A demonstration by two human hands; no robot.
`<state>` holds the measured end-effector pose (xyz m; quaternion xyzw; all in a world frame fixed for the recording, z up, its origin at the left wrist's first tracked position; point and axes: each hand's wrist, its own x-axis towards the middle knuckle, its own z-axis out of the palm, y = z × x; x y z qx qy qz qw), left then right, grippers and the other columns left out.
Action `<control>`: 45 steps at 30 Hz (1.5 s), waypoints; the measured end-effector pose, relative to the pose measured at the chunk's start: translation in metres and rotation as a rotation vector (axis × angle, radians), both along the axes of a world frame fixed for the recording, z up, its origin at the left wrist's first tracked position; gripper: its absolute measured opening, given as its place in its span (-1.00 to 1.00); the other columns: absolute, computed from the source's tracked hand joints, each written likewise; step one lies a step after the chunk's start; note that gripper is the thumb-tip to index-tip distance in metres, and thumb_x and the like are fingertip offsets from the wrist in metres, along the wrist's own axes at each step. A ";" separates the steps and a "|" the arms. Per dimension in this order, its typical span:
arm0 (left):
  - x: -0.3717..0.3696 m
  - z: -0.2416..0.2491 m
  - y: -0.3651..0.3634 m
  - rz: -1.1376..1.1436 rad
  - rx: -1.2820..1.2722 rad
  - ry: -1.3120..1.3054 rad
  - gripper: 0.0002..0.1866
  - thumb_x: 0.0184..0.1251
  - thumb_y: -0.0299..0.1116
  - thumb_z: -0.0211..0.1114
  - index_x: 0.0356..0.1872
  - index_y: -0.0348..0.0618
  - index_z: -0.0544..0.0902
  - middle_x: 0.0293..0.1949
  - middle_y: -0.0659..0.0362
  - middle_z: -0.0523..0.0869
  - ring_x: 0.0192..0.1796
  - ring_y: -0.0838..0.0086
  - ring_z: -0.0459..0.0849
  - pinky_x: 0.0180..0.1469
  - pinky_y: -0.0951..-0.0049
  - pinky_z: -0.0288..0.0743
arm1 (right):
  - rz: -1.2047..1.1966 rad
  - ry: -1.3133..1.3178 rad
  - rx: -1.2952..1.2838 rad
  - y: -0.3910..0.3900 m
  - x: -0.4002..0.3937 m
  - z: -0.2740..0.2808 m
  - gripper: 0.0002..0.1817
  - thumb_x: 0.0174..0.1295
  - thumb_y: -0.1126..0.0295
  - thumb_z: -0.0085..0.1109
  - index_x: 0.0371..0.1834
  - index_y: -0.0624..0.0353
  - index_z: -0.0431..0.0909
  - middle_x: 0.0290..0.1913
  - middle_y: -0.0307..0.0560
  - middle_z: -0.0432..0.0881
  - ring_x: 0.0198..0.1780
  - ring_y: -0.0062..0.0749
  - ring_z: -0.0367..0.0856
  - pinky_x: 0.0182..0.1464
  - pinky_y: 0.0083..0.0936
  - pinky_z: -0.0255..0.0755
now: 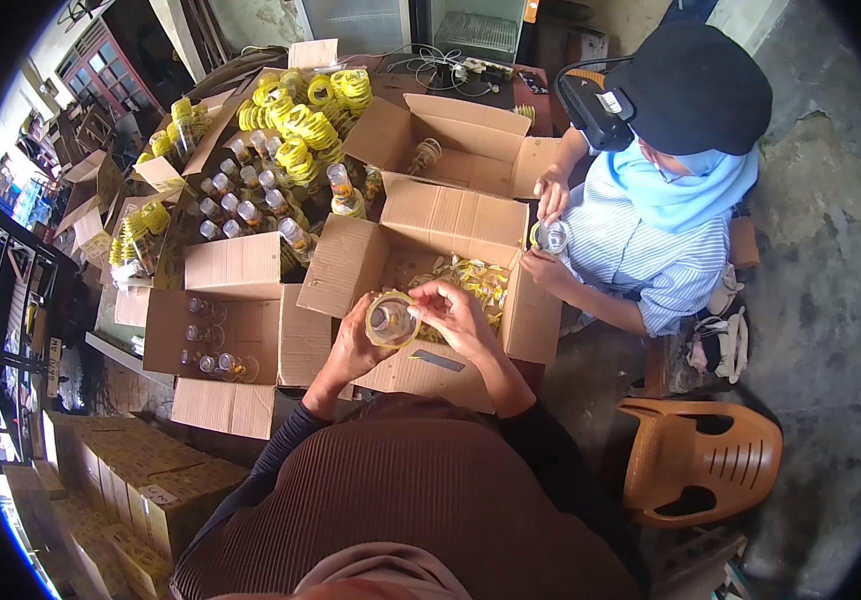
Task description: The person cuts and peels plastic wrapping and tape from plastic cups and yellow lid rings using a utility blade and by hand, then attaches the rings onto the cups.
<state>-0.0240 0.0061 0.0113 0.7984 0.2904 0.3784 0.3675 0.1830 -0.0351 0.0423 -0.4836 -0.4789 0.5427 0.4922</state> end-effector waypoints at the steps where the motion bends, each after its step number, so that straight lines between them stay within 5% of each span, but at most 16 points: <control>1: 0.000 0.000 0.001 0.013 0.023 0.085 -0.24 -0.15 -0.37 0.61 0.16 -0.30 0.44 0.04 -0.12 0.57 0.16 -0.06 0.55 0.30 0.12 0.38 | -0.026 -0.048 0.112 0.003 -0.001 0.001 -0.85 0.27 0.50 0.28 -0.13 0.28 0.59 -0.18 -0.18 0.64 -0.19 -0.61 0.60 -0.12 -0.64 0.52; 3: -0.001 0.002 0.002 0.024 0.045 0.172 -0.34 -0.12 -0.40 0.58 0.09 -0.30 0.49 -0.01 -0.07 0.60 0.14 0.01 0.58 0.30 0.16 0.39 | -0.046 -0.036 0.305 0.008 -0.004 0.000 -0.85 0.26 0.47 0.30 -0.18 0.29 0.60 -0.19 -0.19 0.62 -0.21 -0.57 0.60 -0.15 -0.61 0.53; 8: 0.001 0.019 0.009 -0.223 0.120 0.265 -0.25 -0.15 -0.35 0.61 0.13 -0.35 0.45 0.13 -0.16 0.54 0.25 -0.17 0.46 0.39 0.05 0.26 | 0.107 -0.219 0.266 0.012 0.009 0.010 -0.89 0.22 0.51 0.30 -0.26 0.30 0.60 -0.29 -0.13 0.59 -0.24 -0.49 0.61 -0.18 -0.55 0.53; 12: 0.005 0.021 0.000 -0.099 0.152 0.240 -0.23 -0.17 -0.34 0.61 0.14 -0.34 0.45 0.09 -0.14 0.55 0.22 -0.13 0.48 0.37 0.06 0.28 | 0.058 -0.422 0.401 0.012 0.007 0.024 -0.91 0.18 0.55 0.29 -0.33 0.31 0.57 -0.34 -0.07 0.57 -0.31 -0.35 0.60 -0.23 -0.48 0.50; 14: 0.007 0.017 0.002 -0.088 0.089 0.140 -0.30 -0.23 -0.39 0.61 0.04 -0.31 0.50 -0.10 -0.04 0.59 -0.01 0.00 0.58 0.14 0.16 0.47 | 0.057 -0.484 0.437 0.012 0.005 0.025 -0.91 0.19 0.55 0.27 -0.32 0.30 0.54 -0.34 -0.06 0.56 -0.31 -0.28 0.59 -0.22 -0.44 0.49; 18: 0.008 0.021 0.004 -0.140 0.098 0.113 -0.32 -0.23 -0.39 0.61 0.01 -0.30 0.50 -0.13 -0.01 0.59 -0.09 0.04 0.57 -0.01 0.20 0.50 | 0.053 -0.631 0.563 0.012 0.002 0.020 -0.90 0.22 0.53 0.20 -0.27 0.26 0.48 -0.31 -0.03 0.51 -0.26 -0.11 0.56 -0.17 -0.32 0.47; 25: 0.015 0.018 -0.004 -0.126 -0.018 0.034 -0.38 -0.12 -0.37 0.59 0.02 -0.29 0.51 -0.13 0.00 0.61 -0.12 0.09 0.63 -0.03 0.27 0.53 | 0.028 -0.874 0.722 0.009 -0.002 0.014 -0.82 0.16 0.57 0.19 -0.20 0.26 0.43 -0.20 0.01 0.42 -0.09 -0.07 0.51 -0.04 -0.24 0.47; 28: 0.018 0.010 -0.009 -0.128 -0.115 -0.034 -0.40 -0.08 -0.37 0.58 0.03 -0.30 0.51 -0.11 -0.04 0.62 -0.11 0.09 0.64 -0.02 0.27 0.54 | -0.016 -0.901 0.812 0.009 -0.004 0.013 -0.79 0.09 0.65 0.20 -0.22 0.29 0.43 -0.23 0.02 0.43 -0.17 -0.09 0.50 -0.11 -0.27 0.45; 35: 0.019 -0.001 -0.017 -0.103 -0.220 -0.109 -0.45 0.04 -0.34 0.53 0.05 -0.30 0.51 -0.11 0.05 0.68 -0.10 0.31 0.68 -0.01 0.34 0.55 | 0.095 -0.863 0.811 0.003 -0.001 0.015 -0.80 0.10 0.63 0.22 -0.23 0.27 0.43 -0.22 -0.04 0.43 -0.15 -0.15 0.50 -0.10 -0.30 0.47; 36: 0.024 0.004 -0.015 -0.089 -0.521 -0.373 -0.48 0.06 -0.33 0.52 0.03 -0.29 0.53 -0.14 0.07 0.69 -0.11 0.35 0.68 -0.03 0.37 0.55 | 0.155 -0.787 0.852 0.000 -0.006 0.014 -0.79 0.09 0.62 0.24 -0.24 0.25 0.44 -0.22 -0.05 0.44 -0.14 -0.17 0.51 -0.10 -0.31 0.47; 37: 0.019 -0.003 -0.005 -0.063 -0.427 -0.280 -0.50 0.06 -0.34 0.52 0.01 -0.28 0.54 -0.15 0.07 0.69 -0.12 0.36 0.68 -0.03 0.37 0.55 | 0.216 -0.709 0.893 -0.005 -0.011 0.016 -0.79 0.09 0.62 0.25 -0.24 0.23 0.45 -0.22 -0.07 0.44 -0.14 -0.19 0.51 -0.10 -0.32 0.47; 38: 0.010 -0.010 0.006 -0.037 -0.330 -0.186 -0.51 0.06 -0.34 0.52 -0.01 -0.28 0.55 -0.16 0.07 0.69 -0.12 0.36 0.68 -0.03 0.37 0.55 | 0.293 -0.617 0.852 -0.011 -0.016 0.021 -0.80 0.13 0.61 0.26 -0.22 0.20 0.47 -0.21 -0.10 0.45 -0.12 -0.22 0.51 -0.11 -0.36 0.47; 45: -0.004 -0.002 0.009 0.106 -0.042 -0.030 -0.47 -0.14 -0.44 0.56 -0.07 -0.30 0.55 -0.18 -0.03 0.63 -0.13 0.07 0.63 -0.06 0.21 0.52 | -0.184 -0.480 0.346 0.013 0.005 -0.011 -0.90 0.17 0.59 0.29 -0.31 0.26 0.54 -0.37 -0.09 0.58 -0.34 -0.38 0.60 -0.29 -0.49 0.47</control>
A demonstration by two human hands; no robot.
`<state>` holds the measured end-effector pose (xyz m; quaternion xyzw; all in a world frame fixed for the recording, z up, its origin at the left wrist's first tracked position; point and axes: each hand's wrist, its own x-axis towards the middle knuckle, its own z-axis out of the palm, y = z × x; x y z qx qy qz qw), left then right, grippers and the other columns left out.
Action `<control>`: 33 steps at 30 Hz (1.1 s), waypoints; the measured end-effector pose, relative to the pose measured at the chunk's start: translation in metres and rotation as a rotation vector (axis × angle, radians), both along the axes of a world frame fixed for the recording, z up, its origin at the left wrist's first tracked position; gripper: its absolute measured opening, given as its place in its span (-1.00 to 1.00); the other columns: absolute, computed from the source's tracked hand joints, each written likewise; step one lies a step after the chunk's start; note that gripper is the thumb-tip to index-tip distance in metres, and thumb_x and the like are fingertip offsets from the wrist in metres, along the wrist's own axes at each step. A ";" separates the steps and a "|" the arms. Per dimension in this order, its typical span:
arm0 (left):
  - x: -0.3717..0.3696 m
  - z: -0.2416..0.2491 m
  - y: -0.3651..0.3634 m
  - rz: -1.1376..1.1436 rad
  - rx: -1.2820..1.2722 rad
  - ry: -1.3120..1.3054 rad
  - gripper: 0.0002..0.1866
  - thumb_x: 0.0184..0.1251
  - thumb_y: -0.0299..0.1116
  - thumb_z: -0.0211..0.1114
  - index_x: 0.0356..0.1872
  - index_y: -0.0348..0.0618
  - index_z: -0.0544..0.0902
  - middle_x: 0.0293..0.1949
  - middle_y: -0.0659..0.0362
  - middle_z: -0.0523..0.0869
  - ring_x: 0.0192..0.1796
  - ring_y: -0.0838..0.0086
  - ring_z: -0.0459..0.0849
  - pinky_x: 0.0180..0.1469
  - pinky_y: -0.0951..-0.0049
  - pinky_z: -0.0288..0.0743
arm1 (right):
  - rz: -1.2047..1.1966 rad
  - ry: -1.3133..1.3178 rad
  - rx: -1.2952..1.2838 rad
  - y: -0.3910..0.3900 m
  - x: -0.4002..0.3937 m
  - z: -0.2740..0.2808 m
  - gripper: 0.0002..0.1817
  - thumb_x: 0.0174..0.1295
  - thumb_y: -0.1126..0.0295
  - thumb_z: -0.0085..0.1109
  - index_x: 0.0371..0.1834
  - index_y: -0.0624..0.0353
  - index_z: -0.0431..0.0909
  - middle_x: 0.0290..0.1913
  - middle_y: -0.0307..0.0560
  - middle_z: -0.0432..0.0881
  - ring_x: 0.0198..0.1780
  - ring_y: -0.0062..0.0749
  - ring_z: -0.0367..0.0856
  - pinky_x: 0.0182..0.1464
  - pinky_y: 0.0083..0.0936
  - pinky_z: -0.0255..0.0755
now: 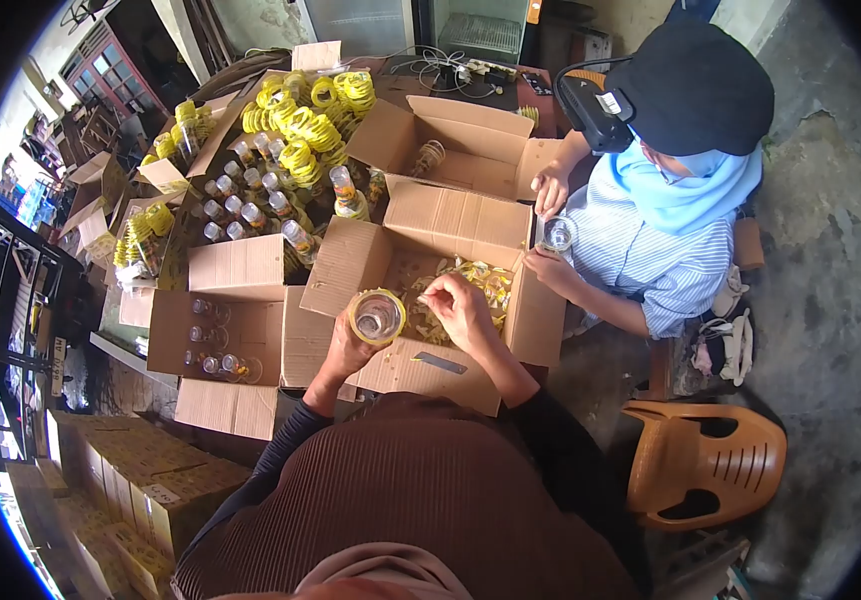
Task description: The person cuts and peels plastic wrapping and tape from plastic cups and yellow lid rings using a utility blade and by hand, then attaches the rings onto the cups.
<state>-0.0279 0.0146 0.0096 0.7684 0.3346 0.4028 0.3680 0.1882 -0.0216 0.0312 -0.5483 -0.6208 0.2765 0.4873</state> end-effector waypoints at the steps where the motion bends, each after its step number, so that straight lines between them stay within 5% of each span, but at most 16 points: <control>1: 0.000 0.003 0.000 -0.003 0.001 0.000 -0.47 -0.14 -0.44 0.56 -0.07 -0.30 0.55 -0.18 -0.03 0.63 -0.13 0.07 0.63 -0.06 0.21 0.52 | -0.038 -0.035 -0.009 0.002 0.002 -0.007 -0.91 0.19 0.59 0.27 -0.28 0.26 0.56 -0.36 -0.08 0.60 -0.33 -0.39 0.60 -0.30 -0.50 0.47; 7: 0.001 0.006 -0.003 -0.043 0.182 0.234 -0.47 -0.15 -0.40 0.53 -0.08 -0.28 0.54 -0.17 0.00 0.59 -0.06 0.02 0.54 -0.04 0.17 0.47 | 0.032 -0.014 0.096 0.004 -0.009 -0.001 -0.84 0.25 0.54 0.24 -0.11 0.24 0.62 -0.31 -0.07 0.60 -0.31 -0.40 0.63 -0.29 -0.53 0.49; 18: 0.001 0.010 0.000 -0.093 0.308 0.371 -0.40 -0.16 -0.38 0.50 0.01 -0.24 0.51 -0.13 0.03 0.59 0.07 0.03 0.51 0.30 0.06 0.26 | 0.314 0.017 -0.108 0.006 -0.007 0.026 -0.91 0.21 0.53 0.27 -0.25 0.28 0.64 -0.30 -0.07 0.63 -0.28 -0.37 0.66 -0.21 -0.48 0.54; 23: -0.005 0.023 -0.001 -0.303 0.049 0.273 -0.17 0.02 -0.01 0.52 0.24 -0.30 0.40 0.14 -0.11 0.53 0.31 -0.10 0.37 0.42 -0.04 0.10 | 0.294 -0.067 -0.041 0.003 -0.004 0.031 -0.92 0.20 0.54 0.25 -0.27 0.30 0.62 -0.29 -0.04 0.64 -0.32 -0.30 0.66 -0.24 -0.46 0.52; 27: -0.005 0.018 0.002 -0.235 -0.118 0.250 -0.35 0.25 -0.01 0.34 0.27 -0.16 0.45 0.21 -0.05 0.51 0.34 0.05 0.39 0.45 -0.09 0.03 | 0.285 -0.214 0.034 -0.004 -0.008 0.032 -0.89 0.19 0.53 0.22 -0.24 0.31 0.61 -0.30 0.00 0.62 -0.33 -0.22 0.65 -0.26 -0.43 0.51; 28: -0.001 0.025 -0.004 -0.144 0.015 0.340 -0.57 0.36 -0.17 0.26 0.17 -0.10 0.54 0.18 0.06 0.57 0.31 0.16 0.44 0.44 -0.10 0.06 | 0.315 -0.230 0.072 -0.005 -0.010 0.032 -0.87 0.19 0.51 0.21 -0.22 0.31 0.60 -0.31 0.01 0.62 -0.34 -0.20 0.65 -0.26 -0.41 0.51; 33: 0.006 0.021 -0.008 -0.031 0.217 0.399 -0.77 0.36 -0.39 0.21 0.01 -0.10 0.64 0.07 0.19 0.65 0.27 0.29 0.50 0.43 -0.08 0.12 | 0.270 -0.161 -0.039 -0.005 -0.014 0.022 -0.88 0.14 0.53 0.24 -0.27 0.33 0.61 -0.33 0.01 0.62 -0.35 -0.23 0.65 -0.26 -0.41 0.52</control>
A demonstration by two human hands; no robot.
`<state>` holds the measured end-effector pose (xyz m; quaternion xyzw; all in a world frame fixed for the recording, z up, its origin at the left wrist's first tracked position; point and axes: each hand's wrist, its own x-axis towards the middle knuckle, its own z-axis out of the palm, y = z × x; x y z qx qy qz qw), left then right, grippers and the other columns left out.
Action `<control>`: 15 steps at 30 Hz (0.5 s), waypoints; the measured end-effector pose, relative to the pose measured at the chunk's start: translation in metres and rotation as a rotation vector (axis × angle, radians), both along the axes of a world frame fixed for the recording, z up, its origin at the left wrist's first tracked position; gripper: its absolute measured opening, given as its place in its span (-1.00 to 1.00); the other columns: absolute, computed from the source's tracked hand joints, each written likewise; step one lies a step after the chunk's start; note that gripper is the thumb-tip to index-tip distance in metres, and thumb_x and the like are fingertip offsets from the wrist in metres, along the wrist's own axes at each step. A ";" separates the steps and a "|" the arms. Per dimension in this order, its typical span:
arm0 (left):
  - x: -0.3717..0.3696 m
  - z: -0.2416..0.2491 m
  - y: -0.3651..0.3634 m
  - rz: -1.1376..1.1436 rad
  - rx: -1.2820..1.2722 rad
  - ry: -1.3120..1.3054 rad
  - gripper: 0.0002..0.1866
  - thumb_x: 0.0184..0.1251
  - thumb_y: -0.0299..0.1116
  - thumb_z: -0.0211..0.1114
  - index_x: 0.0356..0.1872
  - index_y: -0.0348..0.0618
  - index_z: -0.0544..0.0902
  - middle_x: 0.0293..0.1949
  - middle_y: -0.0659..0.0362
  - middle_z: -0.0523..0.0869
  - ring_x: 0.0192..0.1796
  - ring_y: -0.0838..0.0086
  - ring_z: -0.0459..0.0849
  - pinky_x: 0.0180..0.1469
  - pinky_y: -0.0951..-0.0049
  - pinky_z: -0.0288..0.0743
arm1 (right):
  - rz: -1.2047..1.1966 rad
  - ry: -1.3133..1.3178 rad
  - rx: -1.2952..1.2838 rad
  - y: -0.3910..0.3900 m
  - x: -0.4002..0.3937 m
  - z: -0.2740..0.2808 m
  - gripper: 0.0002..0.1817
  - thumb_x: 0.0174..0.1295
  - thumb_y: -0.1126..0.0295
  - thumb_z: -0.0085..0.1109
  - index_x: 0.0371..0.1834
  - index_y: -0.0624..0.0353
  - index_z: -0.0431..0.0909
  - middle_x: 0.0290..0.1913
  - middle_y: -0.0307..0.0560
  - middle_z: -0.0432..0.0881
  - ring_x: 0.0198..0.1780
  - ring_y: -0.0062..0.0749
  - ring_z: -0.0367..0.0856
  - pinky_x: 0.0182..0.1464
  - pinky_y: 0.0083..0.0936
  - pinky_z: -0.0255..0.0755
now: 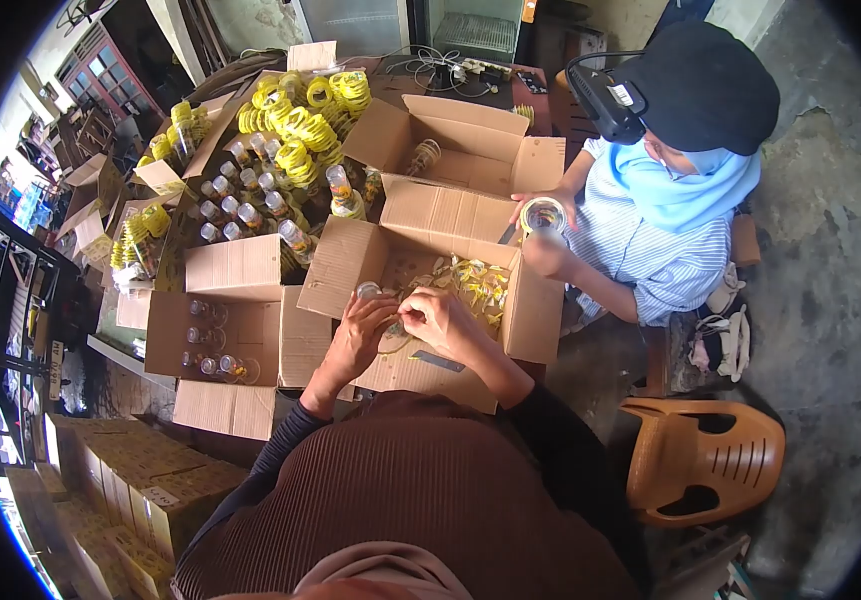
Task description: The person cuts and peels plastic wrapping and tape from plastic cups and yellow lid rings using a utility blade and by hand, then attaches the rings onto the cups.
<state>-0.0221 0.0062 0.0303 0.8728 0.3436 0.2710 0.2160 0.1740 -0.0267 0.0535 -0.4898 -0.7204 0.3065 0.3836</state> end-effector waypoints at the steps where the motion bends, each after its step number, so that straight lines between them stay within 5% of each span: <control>1: 0.000 0.000 0.000 -0.001 0.041 0.003 -0.74 0.33 -0.42 0.22 0.02 -0.10 0.63 0.06 0.18 0.65 0.26 0.28 0.51 0.42 -0.08 0.13 | -0.011 -0.001 -0.020 0.000 0.000 0.000 -0.88 0.13 0.53 0.25 -0.27 0.33 0.61 -0.32 0.01 0.62 -0.35 -0.24 0.65 -0.26 -0.42 0.53; 12: 0.013 -0.010 -0.008 0.179 0.286 -0.041 -0.66 0.13 -0.59 0.23 -0.03 -0.15 0.62 0.02 0.17 0.64 0.20 0.19 0.51 0.42 -0.12 0.13 | -0.242 0.056 0.185 0.008 -0.016 -0.024 -0.94 0.13 0.56 0.25 -0.33 0.28 0.62 -0.34 -0.01 0.64 -0.35 -0.17 0.67 -0.28 -0.40 0.54; 15: 0.012 0.007 -0.013 0.267 0.330 -0.089 -0.65 0.10 -0.66 0.18 -0.05 -0.18 0.62 0.00 0.15 0.66 0.17 0.17 0.53 0.35 -0.08 0.23 | -0.512 0.054 0.048 0.018 0.007 -0.051 -0.93 0.16 0.53 0.26 -0.29 0.23 0.64 -0.39 -0.03 0.68 -0.38 -0.29 0.68 -0.28 -0.45 0.54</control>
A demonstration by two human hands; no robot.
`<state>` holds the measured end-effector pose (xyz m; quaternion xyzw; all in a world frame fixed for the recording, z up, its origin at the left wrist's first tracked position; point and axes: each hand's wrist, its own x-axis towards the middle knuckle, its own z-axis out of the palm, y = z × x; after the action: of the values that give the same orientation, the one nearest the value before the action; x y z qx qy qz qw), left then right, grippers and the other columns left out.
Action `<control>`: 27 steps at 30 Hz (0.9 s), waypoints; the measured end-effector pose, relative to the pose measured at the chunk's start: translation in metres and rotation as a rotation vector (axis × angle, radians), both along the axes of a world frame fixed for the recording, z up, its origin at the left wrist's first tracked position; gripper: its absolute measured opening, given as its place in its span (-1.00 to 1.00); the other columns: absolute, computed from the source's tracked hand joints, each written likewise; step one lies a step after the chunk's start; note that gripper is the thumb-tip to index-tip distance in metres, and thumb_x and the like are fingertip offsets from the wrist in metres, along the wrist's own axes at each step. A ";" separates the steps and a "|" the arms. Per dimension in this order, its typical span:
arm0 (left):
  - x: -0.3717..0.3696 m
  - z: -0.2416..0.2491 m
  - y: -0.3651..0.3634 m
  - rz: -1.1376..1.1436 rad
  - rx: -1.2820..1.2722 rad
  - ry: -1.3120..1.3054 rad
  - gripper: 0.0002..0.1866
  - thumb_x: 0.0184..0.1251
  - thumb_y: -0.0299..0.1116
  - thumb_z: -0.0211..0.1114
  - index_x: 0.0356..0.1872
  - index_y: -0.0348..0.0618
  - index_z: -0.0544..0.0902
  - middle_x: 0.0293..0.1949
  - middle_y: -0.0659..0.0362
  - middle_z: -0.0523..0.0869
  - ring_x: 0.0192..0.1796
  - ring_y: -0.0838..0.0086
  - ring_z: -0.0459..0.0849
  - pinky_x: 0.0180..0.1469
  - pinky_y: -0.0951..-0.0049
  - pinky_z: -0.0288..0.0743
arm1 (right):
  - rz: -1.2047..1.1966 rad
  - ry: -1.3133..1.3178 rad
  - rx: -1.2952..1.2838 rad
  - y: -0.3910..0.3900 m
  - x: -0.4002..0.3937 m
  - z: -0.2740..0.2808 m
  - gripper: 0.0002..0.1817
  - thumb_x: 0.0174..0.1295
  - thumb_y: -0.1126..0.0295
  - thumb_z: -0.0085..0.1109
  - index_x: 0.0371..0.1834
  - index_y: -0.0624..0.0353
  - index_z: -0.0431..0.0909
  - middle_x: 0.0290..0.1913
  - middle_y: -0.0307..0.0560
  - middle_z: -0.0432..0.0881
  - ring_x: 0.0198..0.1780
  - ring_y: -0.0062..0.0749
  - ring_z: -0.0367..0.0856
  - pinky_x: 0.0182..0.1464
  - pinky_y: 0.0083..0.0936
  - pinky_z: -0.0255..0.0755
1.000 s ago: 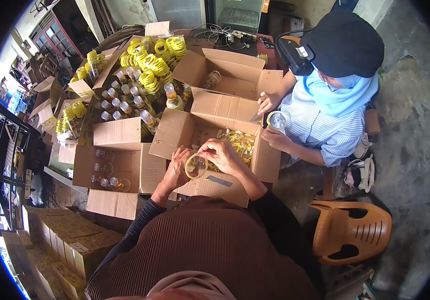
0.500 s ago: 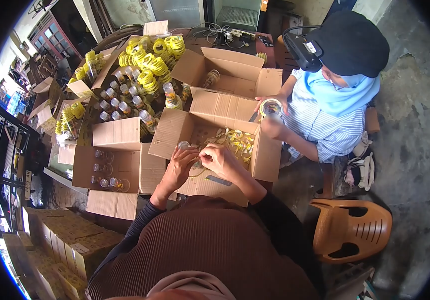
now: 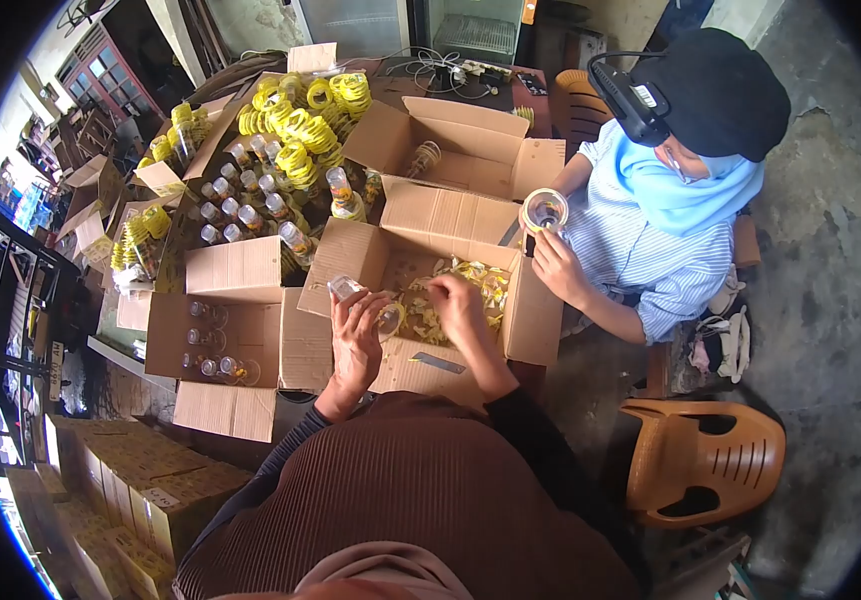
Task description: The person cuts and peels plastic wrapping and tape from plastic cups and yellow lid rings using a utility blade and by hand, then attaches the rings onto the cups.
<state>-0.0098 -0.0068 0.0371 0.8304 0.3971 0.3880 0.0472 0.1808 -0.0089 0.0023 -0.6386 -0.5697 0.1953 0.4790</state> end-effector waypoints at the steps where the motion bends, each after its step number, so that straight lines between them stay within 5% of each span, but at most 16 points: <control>1: -0.001 -0.001 0.002 0.006 0.002 0.000 -0.65 0.10 -0.66 0.18 -0.05 -0.18 0.62 0.00 0.15 0.66 0.17 0.17 0.53 0.35 -0.08 0.23 | -0.009 0.044 -0.085 0.000 0.012 -0.004 -0.92 0.17 0.51 0.27 -0.27 0.22 0.65 -0.40 -0.04 0.70 -0.38 -0.36 0.68 -0.28 -0.48 0.53; 6: -0.006 -0.007 0.006 -0.039 -0.222 -0.184 -0.72 0.24 -0.62 0.13 -0.03 -0.24 0.60 0.01 0.07 0.65 0.16 0.13 0.53 0.31 0.13 0.33 | 0.022 0.120 -0.196 -0.011 0.018 -0.002 -0.91 0.22 0.48 0.26 -0.26 0.26 0.65 -0.37 -0.07 0.71 -0.35 -0.48 0.67 -0.26 -0.54 0.51; 8: -0.004 -0.004 0.004 -0.045 -0.287 -0.210 -0.74 0.26 -0.62 0.13 -0.04 -0.24 0.61 0.00 0.08 0.66 0.17 0.13 0.53 0.27 0.19 0.39 | 0.118 -0.013 -0.040 -0.009 0.014 -0.004 -0.91 0.24 0.49 0.24 -0.23 0.24 0.66 -0.30 -0.07 0.68 -0.31 -0.46 0.65 -0.25 -0.53 0.50; 11: -0.003 -0.001 0.006 -0.085 -0.270 -0.182 -0.73 0.27 -0.60 0.13 -0.03 -0.22 0.62 0.01 0.10 0.66 0.17 0.13 0.52 0.26 0.20 0.39 | 0.254 0.097 0.082 -0.006 0.000 0.021 -0.90 0.27 0.47 0.23 -0.20 0.23 0.67 -0.24 -0.08 0.64 -0.27 -0.40 0.64 -0.23 -0.51 0.49; 17: -0.004 -0.003 0.009 -0.134 -0.203 -0.103 -0.75 0.29 -0.57 0.12 -0.06 -0.17 0.65 0.03 0.14 0.68 0.17 0.16 0.55 0.31 0.14 0.31 | 0.456 0.203 -0.082 -0.007 -0.010 0.044 -0.85 0.29 0.39 0.26 -0.19 0.24 0.65 -0.25 -0.08 0.62 -0.31 -0.39 0.61 -0.23 -0.49 0.49; 23: -0.004 -0.002 0.004 -0.128 -0.224 -0.137 -0.69 0.25 -0.62 0.12 -0.01 -0.17 0.63 0.05 0.15 0.66 0.23 0.17 0.49 0.42 0.02 0.16 | 0.425 0.134 -0.104 -0.006 -0.016 0.045 -0.91 0.30 0.49 0.17 -0.24 0.32 0.55 -0.27 0.04 0.60 -0.28 -0.22 0.63 -0.20 -0.35 0.49; 27: -0.002 -0.004 0.002 -0.060 -0.139 -0.127 -0.75 0.29 -0.57 0.12 -0.06 -0.20 0.65 0.03 0.14 0.69 0.16 0.17 0.55 0.32 0.17 0.31 | 0.304 -0.014 0.104 -0.013 -0.030 0.033 -0.95 0.32 0.58 0.06 -0.20 0.30 0.45 -0.25 0.12 0.55 -0.22 -0.01 0.60 -0.19 -0.31 0.47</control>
<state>-0.0114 -0.0051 0.0332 0.8104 0.3944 0.4097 0.1410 0.1511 -0.0217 0.0353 -0.5208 -0.6725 0.2312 0.4723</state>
